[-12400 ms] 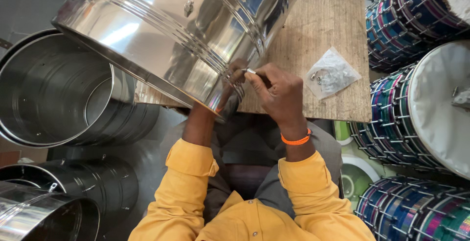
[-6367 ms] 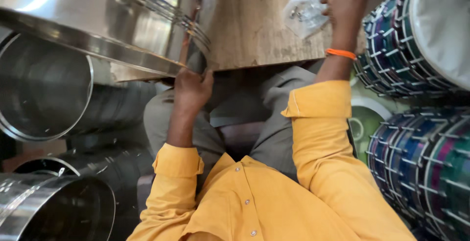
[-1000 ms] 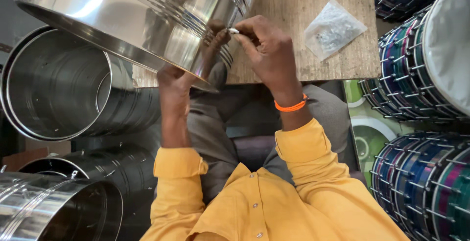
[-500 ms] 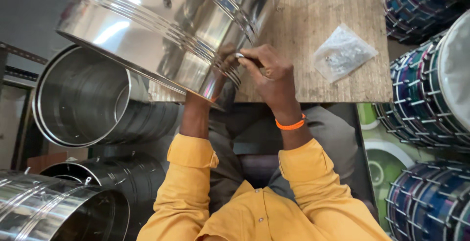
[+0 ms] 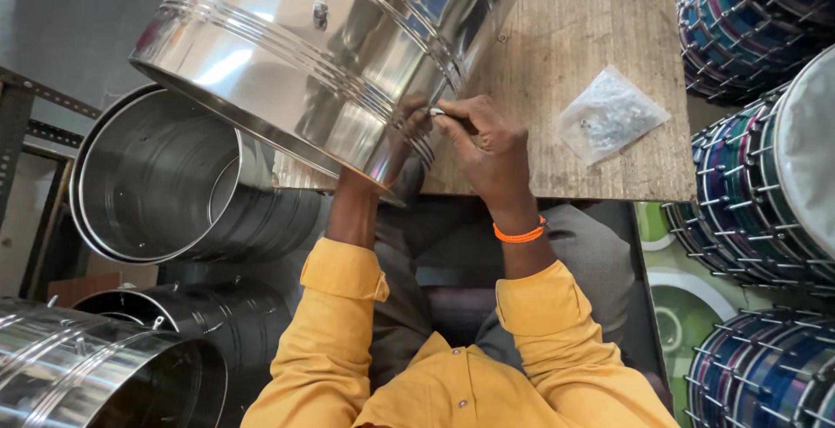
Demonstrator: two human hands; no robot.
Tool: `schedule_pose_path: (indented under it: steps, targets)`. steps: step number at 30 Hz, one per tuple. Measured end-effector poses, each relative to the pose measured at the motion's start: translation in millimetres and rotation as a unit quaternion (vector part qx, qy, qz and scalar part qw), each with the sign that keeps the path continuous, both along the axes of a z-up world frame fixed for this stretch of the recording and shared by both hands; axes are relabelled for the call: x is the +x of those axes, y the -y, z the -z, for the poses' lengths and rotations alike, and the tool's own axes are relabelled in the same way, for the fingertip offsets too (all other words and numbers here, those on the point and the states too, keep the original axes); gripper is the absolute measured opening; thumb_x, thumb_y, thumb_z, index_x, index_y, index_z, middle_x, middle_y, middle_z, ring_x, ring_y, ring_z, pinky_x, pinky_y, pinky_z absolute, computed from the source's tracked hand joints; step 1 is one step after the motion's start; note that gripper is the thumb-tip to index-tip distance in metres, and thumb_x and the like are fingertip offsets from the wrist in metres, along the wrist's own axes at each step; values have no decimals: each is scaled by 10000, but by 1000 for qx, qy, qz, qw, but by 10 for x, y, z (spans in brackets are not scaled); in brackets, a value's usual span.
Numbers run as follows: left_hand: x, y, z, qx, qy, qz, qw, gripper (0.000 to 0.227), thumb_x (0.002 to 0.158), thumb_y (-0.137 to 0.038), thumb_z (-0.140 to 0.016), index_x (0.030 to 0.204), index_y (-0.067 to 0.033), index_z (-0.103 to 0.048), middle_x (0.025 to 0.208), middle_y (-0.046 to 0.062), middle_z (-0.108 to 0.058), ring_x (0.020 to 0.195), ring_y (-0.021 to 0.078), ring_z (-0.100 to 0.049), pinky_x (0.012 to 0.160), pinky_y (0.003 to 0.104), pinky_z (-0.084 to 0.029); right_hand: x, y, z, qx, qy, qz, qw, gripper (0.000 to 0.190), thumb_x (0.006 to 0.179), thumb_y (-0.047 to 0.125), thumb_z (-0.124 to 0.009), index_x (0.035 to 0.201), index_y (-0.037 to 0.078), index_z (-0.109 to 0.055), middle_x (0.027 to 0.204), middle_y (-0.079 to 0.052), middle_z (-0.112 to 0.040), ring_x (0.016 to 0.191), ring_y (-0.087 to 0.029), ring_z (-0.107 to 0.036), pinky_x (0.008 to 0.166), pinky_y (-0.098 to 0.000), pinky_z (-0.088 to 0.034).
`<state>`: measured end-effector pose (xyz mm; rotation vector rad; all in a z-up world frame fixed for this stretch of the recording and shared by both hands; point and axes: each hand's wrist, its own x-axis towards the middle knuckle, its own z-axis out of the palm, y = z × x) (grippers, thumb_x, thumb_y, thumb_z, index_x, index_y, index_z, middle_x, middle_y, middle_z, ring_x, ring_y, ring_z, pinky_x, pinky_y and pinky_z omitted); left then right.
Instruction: The person inserts and tightens metal tension rods into a stainless steel drum shell using a small tool. The person repeatedly picks up rods from a plastic bag and secures them into the shell's rim holes.
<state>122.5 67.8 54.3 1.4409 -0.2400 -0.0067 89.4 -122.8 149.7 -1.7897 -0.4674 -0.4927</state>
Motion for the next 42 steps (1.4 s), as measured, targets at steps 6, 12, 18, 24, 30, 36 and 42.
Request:
schedule_pose_path:
  steps: [6,12,18,24,30,36,42]
  targets:
    - [9,13,25,-101,1,18,995,296,1021,-178,-667,1262,-10,-631,1163,51,-673,1052,152,-637,935,313,-533,-6,-13,24,8,-15,-1,1000,160,952,31,-778,1105,35,-731,992,-84,-753,863,-145,-754,736,-275,-585]
    - [125,48,223,-7,-40,-23,999,288,1029,-235,-623,1252,-54,-628,1070,18,-667,996,126,-627,863,277,-522,-18,-23,5,13,-9,-6,1000,163,950,13,-776,1104,29,-726,991,-85,-753,869,-147,-755,743,-271,-589]
    - [-7,23,-12,-36,23,22,999,236,1093,-118,-655,1276,32,-668,1124,62,-651,1044,157,-618,924,299,-524,-30,-25,-24,2,3,1,1000,159,948,18,-780,1096,27,-723,994,-88,-753,869,-155,-757,741,-271,-587]
    - [-76,8,6,-179,37,53,982,285,1045,-49,-646,1323,-6,-600,1266,83,-645,1191,173,-631,1062,315,-508,-36,-30,-24,-10,5,10,1000,155,950,20,-780,1094,31,-723,989,-89,-747,863,-162,-754,738,-278,-580]
    - [4,20,8,147,49,-37,987,252,1056,-75,-612,1288,18,-647,1240,93,-684,1160,163,-649,1001,292,-537,-33,-35,-18,-16,14,17,1000,153,954,27,-782,1095,37,-722,994,-92,-745,865,-173,-743,748,-290,-576]
    - [-246,-22,-339,30,138,16,990,303,1096,-132,-595,1363,12,-597,1265,98,-656,1165,176,-651,1016,314,-534,-33,-34,-23,-23,22,18,999,151,957,28,-780,1094,41,-720,1005,-88,-744,880,-181,-749,752,-293,-578]
    - [-365,-66,-735,403,398,-86,820,340,1020,47,-591,1346,-37,-639,1344,143,-659,1234,271,-649,1040,367,-523,-30,-20,-51,-43,38,24,998,156,947,21,-785,1088,41,-721,992,-96,-734,872,-198,-736,748,-305,-571]
